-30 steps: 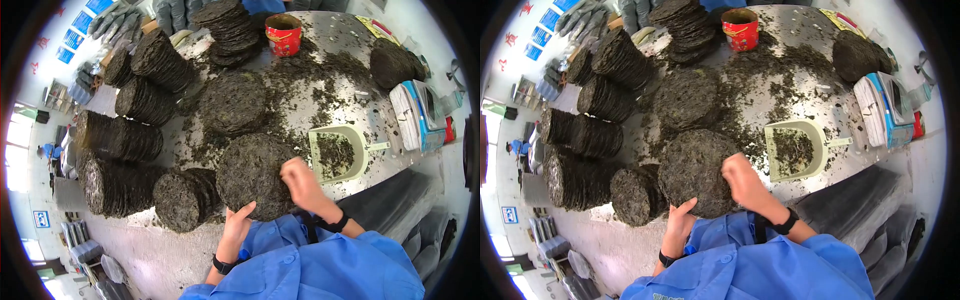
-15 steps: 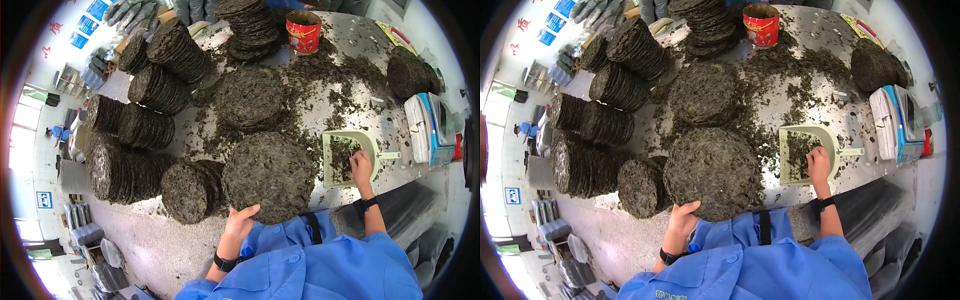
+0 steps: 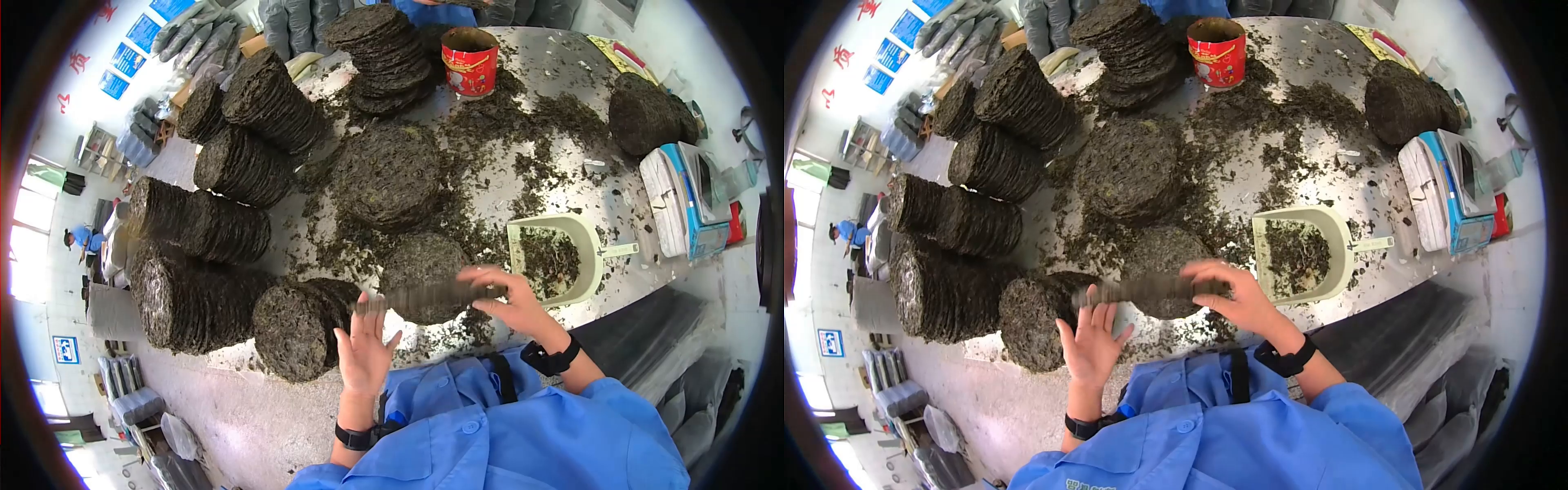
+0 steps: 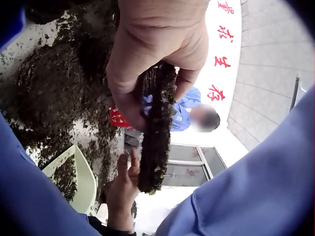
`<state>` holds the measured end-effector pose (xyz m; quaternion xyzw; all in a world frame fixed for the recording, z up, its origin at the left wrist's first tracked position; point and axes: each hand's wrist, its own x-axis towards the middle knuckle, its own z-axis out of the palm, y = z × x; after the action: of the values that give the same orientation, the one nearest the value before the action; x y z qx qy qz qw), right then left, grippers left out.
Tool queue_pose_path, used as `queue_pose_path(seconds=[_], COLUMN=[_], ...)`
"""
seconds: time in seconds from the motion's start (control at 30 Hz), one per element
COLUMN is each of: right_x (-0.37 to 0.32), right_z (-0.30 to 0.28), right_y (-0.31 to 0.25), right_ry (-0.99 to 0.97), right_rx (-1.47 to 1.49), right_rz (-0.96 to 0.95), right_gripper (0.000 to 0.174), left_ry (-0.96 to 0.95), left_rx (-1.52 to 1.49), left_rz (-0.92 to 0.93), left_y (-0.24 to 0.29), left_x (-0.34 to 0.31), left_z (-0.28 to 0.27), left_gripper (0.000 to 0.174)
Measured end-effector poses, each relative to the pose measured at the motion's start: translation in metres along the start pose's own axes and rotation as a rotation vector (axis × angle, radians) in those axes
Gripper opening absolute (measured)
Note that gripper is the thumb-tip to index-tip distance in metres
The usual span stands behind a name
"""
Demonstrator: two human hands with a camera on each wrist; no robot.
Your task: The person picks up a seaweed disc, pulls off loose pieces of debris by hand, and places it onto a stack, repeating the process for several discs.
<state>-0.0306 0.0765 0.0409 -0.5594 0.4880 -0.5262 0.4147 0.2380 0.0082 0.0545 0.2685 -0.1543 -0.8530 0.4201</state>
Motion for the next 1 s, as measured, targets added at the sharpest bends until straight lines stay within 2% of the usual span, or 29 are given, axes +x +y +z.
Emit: queue_pose_path(seconds=[0.03,0.07,0.1,0.13,0.17,0.2,0.27,0.3,0.37,0.57,0.7,0.77,0.87,1.0], right_x=[-0.002,-0.003,-0.003,-0.003,-0.002,-0.003,-0.006,-0.007,-0.006,-0.011,-0.009,-0.003,0.001,0.006], right_z=[0.004,0.008,0.011,0.014,0.016,0.019,0.023,0.024,0.026,0.025,0.029,0.03,0.034,0.044], right_y=[-0.008,-0.016,-0.017,-0.016,-0.016,-0.011,0.003,0.003,0.002,0.014,0.013,0.008,0.01,0.006], right_ry=[0.062,0.121,0.116,0.166,0.216,0.212,0.212,0.209,0.213,0.153,0.219,0.228,0.249,0.225], right_rx=[0.192,0.384,0.383,0.364,0.344,0.342,0.619,0.618,0.699,0.674,0.687,0.911,0.94,0.89], right_rz=[0.209,0.419,0.421,0.42,0.419,0.421,0.409,0.412,0.437,0.464,0.521,0.564,0.627,0.614], right_gripper=[0.033,0.036,0.036,0.045,0.053,0.053,0.054,0.054,0.048,0.043,0.035,0.032,0.028,0.029], left_ry=[-0.017,0.187,0.14,0.094,0.099,0.13,0.161,0.173,0.188,0.205,0.236,0.249,0.243,0.279], left_rx=[0.119,0.238,0.329,0.419,0.416,0.346,0.272,0.266,0.259,0.21,0.229,0.242,0.191,0.236], left_rz=[0.053,0.1,0.086,0.071,0.074,0.072,0.07,0.079,0.09,0.072,0.078,0.084,0.079,0.005], left_y=[-0.002,-0.004,0.0,0.005,0.006,0.005,0.004,0.004,0.004,0.006,0.008,0.009,0.012,0.012], left_x=[0.001,0.0,-0.001,-0.002,-0.002,-0.002,-0.001,-0.002,-0.003,-0.003,-0.003,-0.005,-0.007,-0.012], left_z=[-0.02,-0.021,-0.018,-0.014,-0.012,-0.01,-0.006,-0.004,-0.006,-0.007,-0.012,-0.012,-0.008,-0.001], left_gripper=[0.06,0.042,0.032,0.023,0.023,0.023,0.025,0.023,0.021,0.022,0.021,0.021,0.022,0.034])
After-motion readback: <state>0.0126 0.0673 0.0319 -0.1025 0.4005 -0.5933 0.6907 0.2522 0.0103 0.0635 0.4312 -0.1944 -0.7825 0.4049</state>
